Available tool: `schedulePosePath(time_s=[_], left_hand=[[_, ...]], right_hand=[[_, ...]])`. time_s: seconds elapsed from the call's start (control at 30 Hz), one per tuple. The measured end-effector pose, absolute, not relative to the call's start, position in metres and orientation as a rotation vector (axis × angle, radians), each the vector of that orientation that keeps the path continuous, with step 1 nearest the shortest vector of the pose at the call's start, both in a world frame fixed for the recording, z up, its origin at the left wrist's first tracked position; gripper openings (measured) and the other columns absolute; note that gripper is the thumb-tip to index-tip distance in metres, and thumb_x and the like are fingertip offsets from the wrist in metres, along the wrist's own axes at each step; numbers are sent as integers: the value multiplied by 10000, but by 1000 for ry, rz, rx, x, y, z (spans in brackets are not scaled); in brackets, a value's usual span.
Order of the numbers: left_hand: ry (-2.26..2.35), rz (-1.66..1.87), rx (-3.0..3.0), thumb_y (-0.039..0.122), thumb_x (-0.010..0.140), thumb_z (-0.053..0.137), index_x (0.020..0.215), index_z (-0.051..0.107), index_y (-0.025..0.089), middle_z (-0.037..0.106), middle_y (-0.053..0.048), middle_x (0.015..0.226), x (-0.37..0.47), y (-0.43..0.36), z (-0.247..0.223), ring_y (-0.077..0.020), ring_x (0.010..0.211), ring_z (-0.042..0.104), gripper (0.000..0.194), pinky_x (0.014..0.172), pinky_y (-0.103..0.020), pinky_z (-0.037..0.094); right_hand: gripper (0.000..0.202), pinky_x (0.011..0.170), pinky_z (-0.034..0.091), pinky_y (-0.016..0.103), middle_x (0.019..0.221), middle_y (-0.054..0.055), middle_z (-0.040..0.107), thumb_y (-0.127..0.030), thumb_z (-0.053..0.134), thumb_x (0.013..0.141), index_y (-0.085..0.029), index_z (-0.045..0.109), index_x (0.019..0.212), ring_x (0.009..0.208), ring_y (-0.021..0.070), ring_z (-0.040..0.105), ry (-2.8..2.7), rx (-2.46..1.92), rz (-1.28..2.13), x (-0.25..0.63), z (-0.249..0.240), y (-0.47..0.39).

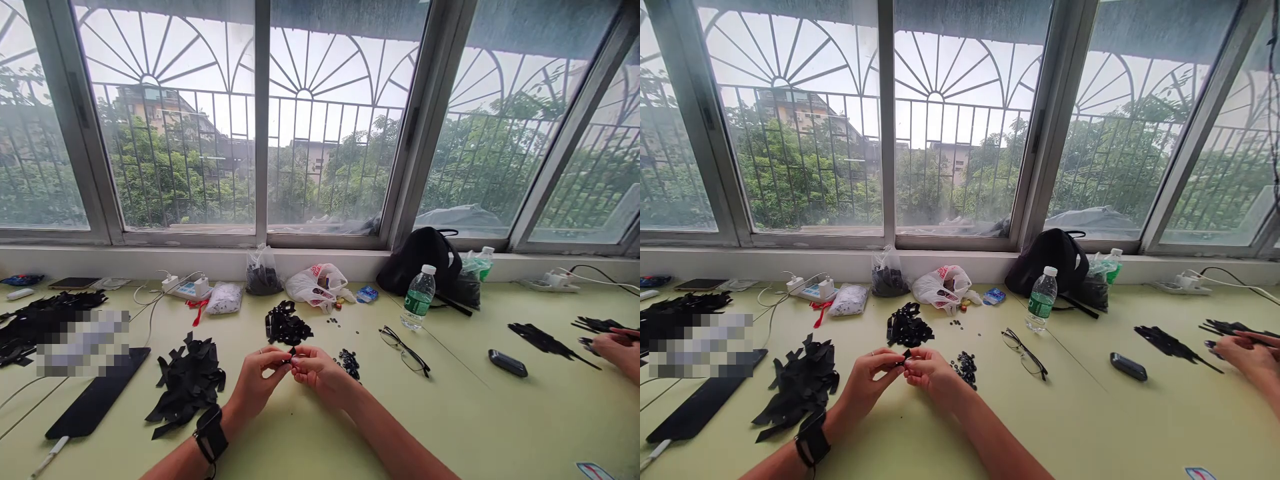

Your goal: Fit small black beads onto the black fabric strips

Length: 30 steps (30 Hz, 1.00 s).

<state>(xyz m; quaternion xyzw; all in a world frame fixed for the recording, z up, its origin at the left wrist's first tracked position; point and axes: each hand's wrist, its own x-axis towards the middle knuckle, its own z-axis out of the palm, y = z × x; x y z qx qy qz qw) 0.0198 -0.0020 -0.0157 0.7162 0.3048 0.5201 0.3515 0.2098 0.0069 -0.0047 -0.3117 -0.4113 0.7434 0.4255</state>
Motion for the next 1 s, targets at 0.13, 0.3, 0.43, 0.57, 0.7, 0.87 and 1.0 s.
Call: schedulePosePath(time_s=[0.13,0.3,0.43,0.57,0.7,0.87,1.0], left_hand=[[797,1369,1852,292,888,689,1001,784,189,741,-95,958,20,-3,-15,-211,827,711,180,758,-324,608],[787,1379,1850,262,877,704,996,788,203,743,-89,966,20,-4,-12,-210,832,710,157,758,-319,605],[778,1377,1852,262,878,703,996,789,202,744,-92,972,20,-5,-10,-207,823,707,158,745,-318,605],[783,1369,1855,269,873,708,991,789,196,742,-93,967,20,-5,-11,-209,827,703,161,741,-318,607],[796,1364,1860,262,867,713,988,786,188,741,-92,967,20,-5,-11,-206,827,701,159,741,-313,608],[803,1360,1876,266,878,703,1012,781,186,742,-94,998,20,-5,-11,-199,834,701,175,739,-304,610],[790,1381,1869,261,881,700,1020,780,189,742,-93,1010,19,-6,-11,-197,838,703,176,741,-304,611]], right_hand=[[387,757,464,262,838,22,651,-211,908,610,-168,672,914,749,125,598,-1008,-771,1892,210,-1,5],[316,746,444,263,870,30,652,-249,895,640,-165,683,858,768,127,578,-1085,-729,1895,210,3,3],[309,727,427,244,889,32,645,-242,885,651,-162,706,890,776,122,556,-1128,-713,1883,209,4,2],[346,729,424,249,827,16,640,-232,895,626,-170,703,907,746,121,553,-1116,-741,1817,207,2,3],[401,736,433,268,757,3,636,-258,912,602,-176,689,925,713,127,563,-1094,-770,1726,203,0,2],[423,725,441,274,741,-1,636,-271,924,586,-178,678,917,717,140,589,-1067,-771,1664,202,-2,4],[423,734,448,283,745,2,642,-248,924,591,-179,671,924,732,149,605,-1053,-755,1669,204,-5,6]])
